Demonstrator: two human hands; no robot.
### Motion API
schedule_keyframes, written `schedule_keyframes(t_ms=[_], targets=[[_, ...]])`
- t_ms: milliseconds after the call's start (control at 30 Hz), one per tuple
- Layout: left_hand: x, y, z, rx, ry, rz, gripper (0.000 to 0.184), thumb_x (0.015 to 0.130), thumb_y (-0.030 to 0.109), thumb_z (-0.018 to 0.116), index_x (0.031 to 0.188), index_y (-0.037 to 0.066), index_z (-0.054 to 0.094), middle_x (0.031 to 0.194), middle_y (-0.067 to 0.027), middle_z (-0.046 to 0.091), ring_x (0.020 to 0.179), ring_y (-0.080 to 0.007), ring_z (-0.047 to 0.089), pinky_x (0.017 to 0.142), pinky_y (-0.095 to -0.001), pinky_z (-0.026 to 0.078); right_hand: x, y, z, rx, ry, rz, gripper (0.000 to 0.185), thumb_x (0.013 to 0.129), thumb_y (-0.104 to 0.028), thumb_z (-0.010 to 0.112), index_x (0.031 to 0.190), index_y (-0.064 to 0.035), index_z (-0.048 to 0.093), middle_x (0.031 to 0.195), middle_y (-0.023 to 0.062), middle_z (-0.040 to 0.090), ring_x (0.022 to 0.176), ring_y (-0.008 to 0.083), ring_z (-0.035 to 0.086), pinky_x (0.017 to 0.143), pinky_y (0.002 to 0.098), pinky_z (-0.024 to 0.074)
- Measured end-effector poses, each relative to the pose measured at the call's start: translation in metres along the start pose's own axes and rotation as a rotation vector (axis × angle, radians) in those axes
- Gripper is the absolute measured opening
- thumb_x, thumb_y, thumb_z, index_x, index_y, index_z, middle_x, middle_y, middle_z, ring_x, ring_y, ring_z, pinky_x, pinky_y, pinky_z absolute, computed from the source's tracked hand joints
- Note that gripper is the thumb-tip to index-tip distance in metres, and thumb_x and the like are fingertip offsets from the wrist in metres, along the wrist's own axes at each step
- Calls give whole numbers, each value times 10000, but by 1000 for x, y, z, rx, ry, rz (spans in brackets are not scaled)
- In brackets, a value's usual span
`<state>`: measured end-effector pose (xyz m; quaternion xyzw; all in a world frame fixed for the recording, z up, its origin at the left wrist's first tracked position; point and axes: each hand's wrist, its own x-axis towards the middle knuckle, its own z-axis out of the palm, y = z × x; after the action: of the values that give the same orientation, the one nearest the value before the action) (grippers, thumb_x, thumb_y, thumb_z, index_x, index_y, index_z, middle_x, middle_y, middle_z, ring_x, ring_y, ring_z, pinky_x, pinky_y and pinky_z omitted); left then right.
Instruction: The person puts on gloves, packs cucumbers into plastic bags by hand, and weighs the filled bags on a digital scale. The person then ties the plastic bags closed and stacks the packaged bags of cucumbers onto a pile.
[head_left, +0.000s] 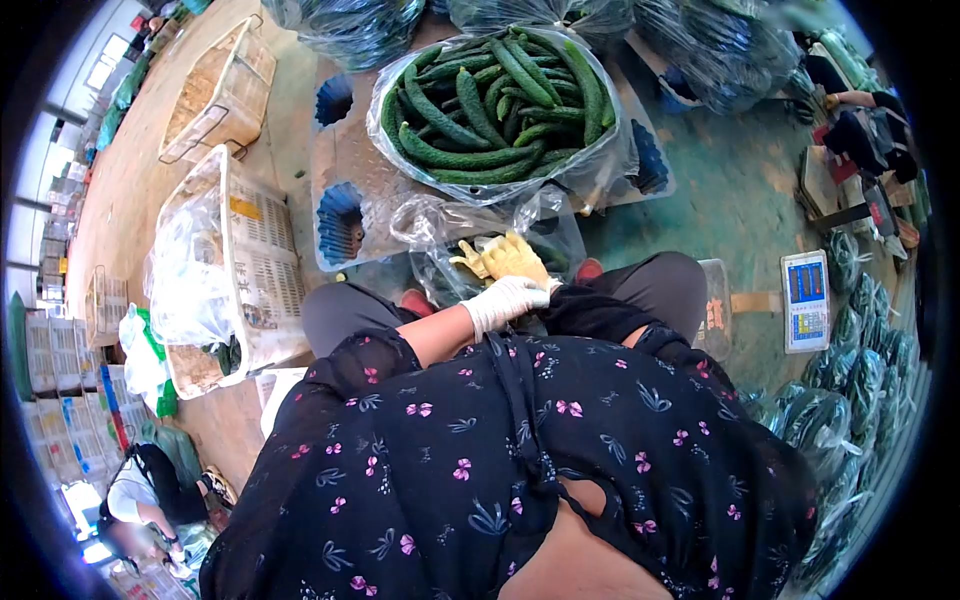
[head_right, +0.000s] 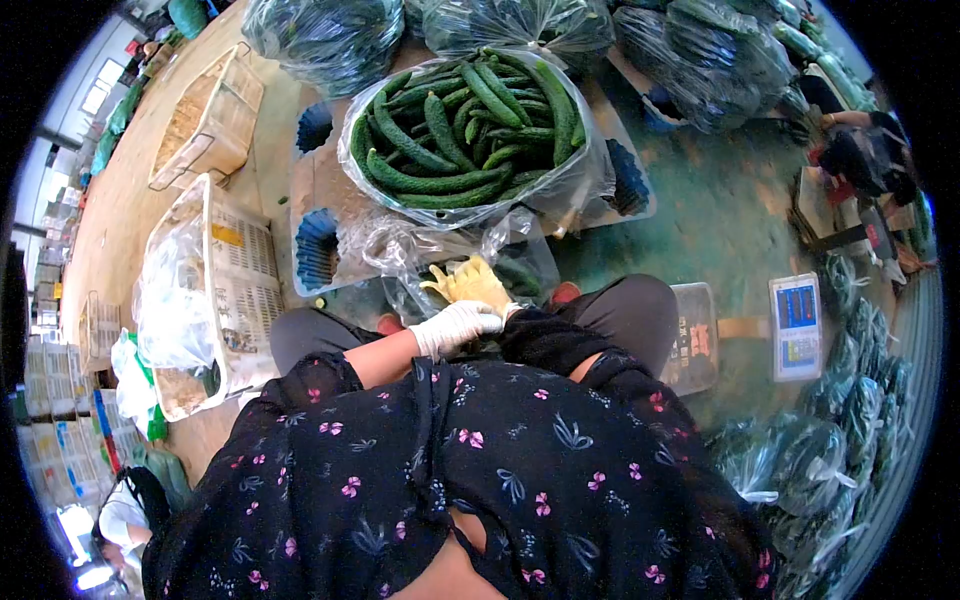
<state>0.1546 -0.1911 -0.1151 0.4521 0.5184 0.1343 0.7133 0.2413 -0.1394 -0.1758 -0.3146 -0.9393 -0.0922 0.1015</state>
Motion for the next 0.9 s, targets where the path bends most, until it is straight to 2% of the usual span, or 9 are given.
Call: schedule_keyframes(t_ms=[100, 167, 233, 333, 433, 500, 633, 833, 900], targets=[[7, -10, -1, 233, 23, 142, 331, 755, 348, 646, 895, 49, 676, 722, -52, 619, 638, -135, 540, 578, -285, 422, -9, -3, -3, 178, -107, -21, 310, 841, -309, 488, 998, -88, 639, 912, 159, 635, 961, 322, 578, 843, 486, 410], [13, -11, 1, 249, -46, -83, 296, 792, 274, 622, 962, 34, 652, 797, -51, 626, 712, -136, 567, 646, -287, 456, -25, 2, 13, 391, -264, -10, 293, 832, -304, 501, 997, -105, 639, 890, 156, 642, 918, 323, 597, 814, 471, 435], [13, -14, -7, 222, -7, -47, 299, 803, 263, 617, 1014, 52, 629, 819, -44, 629, 712, -139, 572, 634, -287, 466, -38, 11, 33, 617, -453, 45, 277, 822, -299, 514, 997, -123, 639, 869, 152, 650, 876, 325, 617, 784, 455, 459], [6, -37, -36, -204, 69, -78, 338, 827, 251, 602, 1110, 71, 556, 915, -60, 627, 713, -140, 593, 575, -266, 478, -26, 23, 51, 504, -717, 254, 244, 786, -301, 549, 940, -148, 662, 845, 134, 659, 843, 332, 628, 753, 439, 477], [4, -82, -72, -689, 265, -155, 204, 843, 248, 577, 980, 98, 559, 823, -46, 597, 612, -136, 560, 522, -276, 457, -8, 34, 45, 581, -416, 483, 222, 780, -232, 526, 868, -91, 672, 825, 167, 652, 811, 353, 625, 724, 454, 485], [8, -107, -89, -871, 460, -323, 206, 841, 246, 575, 992, 106, 559, 829, -48, 598, 614, -139, 565, 508, -262, 450, 8, 43, 53, 541, -500, 445, 268, 777, -230, 529, 990, -135, 663, 925, 143, 654, 875, 324, 618, 766, 431, 478], [11, -102, -82, -662, 500, -107, 253, 847, 214, 574, 1057, 81, 532, 828, -64, 586, 588, -146, 551, 485, -254, 445, 26, 37, 88, 433, -378, 229, 171, 762, -214, 559, 833, -81, 640, 765, 152, 642, 763, 337, 637, 649, 434, 494], [13, -99, -80, -480, 465, -220, 289, 870, 227, 541, 1113, 70, 519, 873, -56, 596, 650, -138, 556, 552, -263, 473, 32, 29, 100, 288, -720, 74, 204, 796, -216, 529, 917, -98, 644, 827, 121, 672, 827, 297, 651, 686, 412, 506], [17, -103, -81, -438, 445, -220, 272, 875, 222, 531, 1102, 72, 532, 870, -56, 602, 669, -128, 557, 546, -257, 472, 47, 33, 76, 473, -814, 216, 207, 789, -230, 538, 878, -111, 683, 889, 146, 668, 860, 299, 644, 728, 405, 501]])
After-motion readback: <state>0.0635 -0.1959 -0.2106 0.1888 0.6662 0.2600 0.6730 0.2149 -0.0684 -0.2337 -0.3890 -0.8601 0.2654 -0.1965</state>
